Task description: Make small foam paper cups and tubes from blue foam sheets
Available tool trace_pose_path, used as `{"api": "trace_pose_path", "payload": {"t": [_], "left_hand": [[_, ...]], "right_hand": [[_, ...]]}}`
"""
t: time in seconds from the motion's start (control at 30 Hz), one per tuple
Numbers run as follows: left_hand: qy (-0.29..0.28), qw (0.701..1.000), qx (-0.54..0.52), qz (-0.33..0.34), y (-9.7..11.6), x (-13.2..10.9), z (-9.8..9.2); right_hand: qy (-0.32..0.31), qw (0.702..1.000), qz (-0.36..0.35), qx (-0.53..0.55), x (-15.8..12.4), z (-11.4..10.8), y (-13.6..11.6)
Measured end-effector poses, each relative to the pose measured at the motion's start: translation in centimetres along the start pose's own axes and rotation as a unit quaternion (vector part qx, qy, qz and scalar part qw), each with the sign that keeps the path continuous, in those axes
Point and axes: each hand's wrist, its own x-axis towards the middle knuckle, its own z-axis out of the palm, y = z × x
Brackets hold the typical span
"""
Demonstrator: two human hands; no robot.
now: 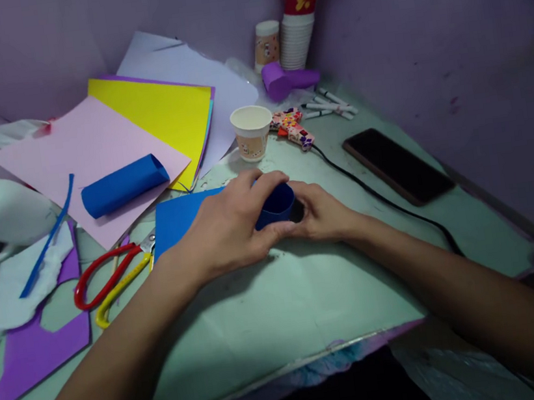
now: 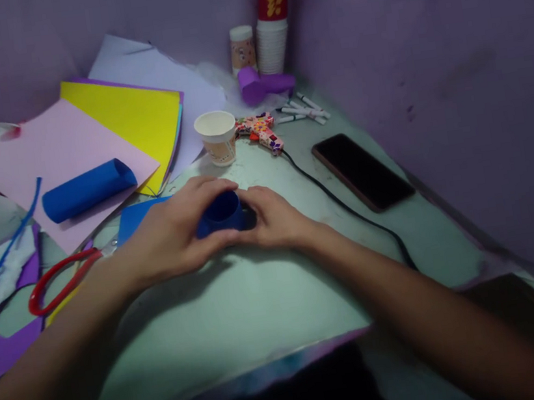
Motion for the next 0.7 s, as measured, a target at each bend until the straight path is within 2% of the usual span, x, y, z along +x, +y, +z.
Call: {"api": "trace_pose_path", "payload": {"t": [0.13,0.23,0.3,0.43,0.53,0.6,0.63,0.7], "left_hand": [[0.055,0.997,0.050,0.035,0.7,0.6,-0.5],[0.057,0.995,0.073,0.032,1.6,1.6,-0.9],[0.025,0.995,0.100,0.015,2.3,2.5,-1.1],[-0.075,0.987,0.135,-0.043,3.2,3.9,-0.6],[-0.103,0.985,0.127,-0.055,3.2,4.2,-0.2],[-0.107,0.985,0.126,-0.052,3.0,4.2,-0.2],[-0.108,0.985,0.124,-0.052,2.9,4.2,-0.3],[-0.108,0.986,0.121,-0.046,2.6,4.1,-0.4]], "right_hand": [[0.010,1.000,-0.006,-0.017,0.0,-0.1,-0.1],[0.014,0.999,0.013,-0.031,-0.1,-0.1,0.0],[0.012,0.999,0.010,-0.028,-0.1,0.1,0.2],[0.018,0.999,-0.050,0.001,0.2,0.4,0.6],[-0.011,0.998,-0.063,0.027,0.3,-0.2,0.3],[-0.039,0.997,-0.025,0.055,0.2,-1.4,0.1],[-0.034,0.997,0.006,0.070,0.2,-2.1,0.1],[0.029,0.991,0.079,0.106,0.1,-3.5,0.1]]}}
